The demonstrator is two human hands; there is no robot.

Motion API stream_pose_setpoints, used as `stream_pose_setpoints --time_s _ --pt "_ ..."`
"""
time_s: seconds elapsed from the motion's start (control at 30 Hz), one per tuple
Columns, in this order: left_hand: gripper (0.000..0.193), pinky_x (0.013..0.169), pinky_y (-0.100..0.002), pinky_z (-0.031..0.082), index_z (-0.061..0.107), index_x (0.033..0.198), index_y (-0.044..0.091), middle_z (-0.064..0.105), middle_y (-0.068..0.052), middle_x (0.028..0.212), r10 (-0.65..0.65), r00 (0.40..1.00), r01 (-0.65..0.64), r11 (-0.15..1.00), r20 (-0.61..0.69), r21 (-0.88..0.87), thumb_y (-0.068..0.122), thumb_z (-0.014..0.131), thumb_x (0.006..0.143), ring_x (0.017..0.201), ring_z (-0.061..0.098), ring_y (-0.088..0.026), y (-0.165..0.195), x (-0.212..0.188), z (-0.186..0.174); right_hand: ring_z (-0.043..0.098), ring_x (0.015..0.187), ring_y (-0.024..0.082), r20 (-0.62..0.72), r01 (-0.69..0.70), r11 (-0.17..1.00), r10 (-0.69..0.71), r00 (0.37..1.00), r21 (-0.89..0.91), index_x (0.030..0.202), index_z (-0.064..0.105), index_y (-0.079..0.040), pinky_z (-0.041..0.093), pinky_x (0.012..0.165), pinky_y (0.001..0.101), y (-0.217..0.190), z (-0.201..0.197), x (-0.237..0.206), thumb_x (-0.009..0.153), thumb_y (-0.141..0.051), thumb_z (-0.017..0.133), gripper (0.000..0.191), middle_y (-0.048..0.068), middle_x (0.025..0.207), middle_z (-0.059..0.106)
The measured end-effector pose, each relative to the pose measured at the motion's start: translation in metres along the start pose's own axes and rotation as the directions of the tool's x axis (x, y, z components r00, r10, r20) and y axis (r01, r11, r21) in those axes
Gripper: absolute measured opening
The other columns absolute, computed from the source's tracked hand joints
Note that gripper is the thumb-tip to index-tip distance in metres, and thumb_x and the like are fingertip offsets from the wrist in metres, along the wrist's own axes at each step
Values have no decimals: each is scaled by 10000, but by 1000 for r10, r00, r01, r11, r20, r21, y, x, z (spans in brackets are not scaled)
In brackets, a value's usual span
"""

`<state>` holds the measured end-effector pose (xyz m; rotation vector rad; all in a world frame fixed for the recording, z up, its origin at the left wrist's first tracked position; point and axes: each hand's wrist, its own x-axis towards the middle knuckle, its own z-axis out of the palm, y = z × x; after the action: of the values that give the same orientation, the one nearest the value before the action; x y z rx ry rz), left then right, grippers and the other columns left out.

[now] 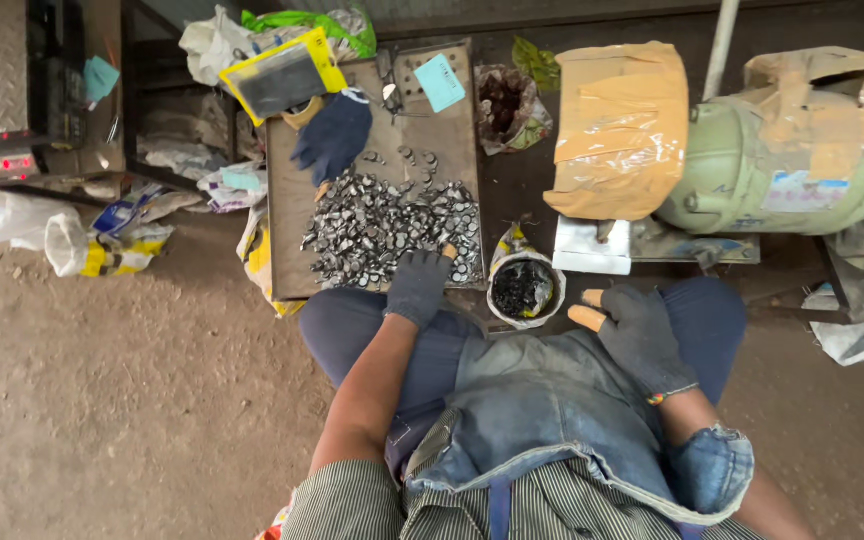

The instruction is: The person sits on the floor at a bench grinder and sharpens/grinds small metal pieces one at a time, holding each piece against the spinning wheel with both gloved hands as sparks fly, then places the finished piece onto a metal tray holding a large pile of similar ground pieces.

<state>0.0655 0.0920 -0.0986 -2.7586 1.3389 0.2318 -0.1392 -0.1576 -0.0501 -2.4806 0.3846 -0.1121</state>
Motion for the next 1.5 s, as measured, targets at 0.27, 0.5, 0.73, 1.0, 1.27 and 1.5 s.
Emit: stream_pose_setpoints --time_s 0.27,0.5,0.73,1.0,1.27,1.5 --pt "272 828 -471 544 622 1151 43 632 -170 1081 39 997 -12 916 60 -400 167 627 909 961 649 -353 34 -10 -38 576 609 160 334 -569 642 462 822 513 1158 767 -37 442 523 301 -35 -24 0 850 -265 781 384 103 817 711" --pt "308 973 -468 530 675 1209 72 653 -138 1141 331 635 -715 593 -699 -369 148 635 913 1110 647 -350 90 5 -103 616 716 161 198 -297 721 222 955 625 1147 747 -34 483 598 296 -40 -52 16 883 -273 731 357 79 908 714" --pt "262 867 -494 507 745 1040 110 657 -153 1039 44 840 -414 696 -541 -587 282 748 843 1012 638 -380 98 68 -78 640 865 346 -250 -3 997 21 968 72 1024 747 -25 497 749 439 -10 -38 41 815 -299 827 353 163 892 644" --pt "271 864 -486 553 762 1001 69 734 -166 1054 230 870 -476 626 -436 -618 307 733 874 1005 683 -384 84 100 -48 669 895 333 -205 68 991 -44 978 112 1012 777 -43 515 778 431 -7 -44 58 790 -283 831 331 151 937 689" --pt "239 920 -494 527 768 1001 105 710 -171 1093 162 889 -420 661 -428 -622 301 704 880 1065 648 -393 84 89 -49 689 863 321 -186 6 982 30 982 189 1018 753 -26 520 763 414 1 -36 64 789 -315 861 384 161 960 710" --pt "318 966 -476 493 728 1059 139 686 -127 1136 255 781 -535 743 -570 -402 285 693 778 1121 621 -334 93 4 -51 655 895 319 -124 199 978 -206 971 -68 1029 757 -94 488 791 424 -5 -20 8 827 -458 767 416 115 937 677"
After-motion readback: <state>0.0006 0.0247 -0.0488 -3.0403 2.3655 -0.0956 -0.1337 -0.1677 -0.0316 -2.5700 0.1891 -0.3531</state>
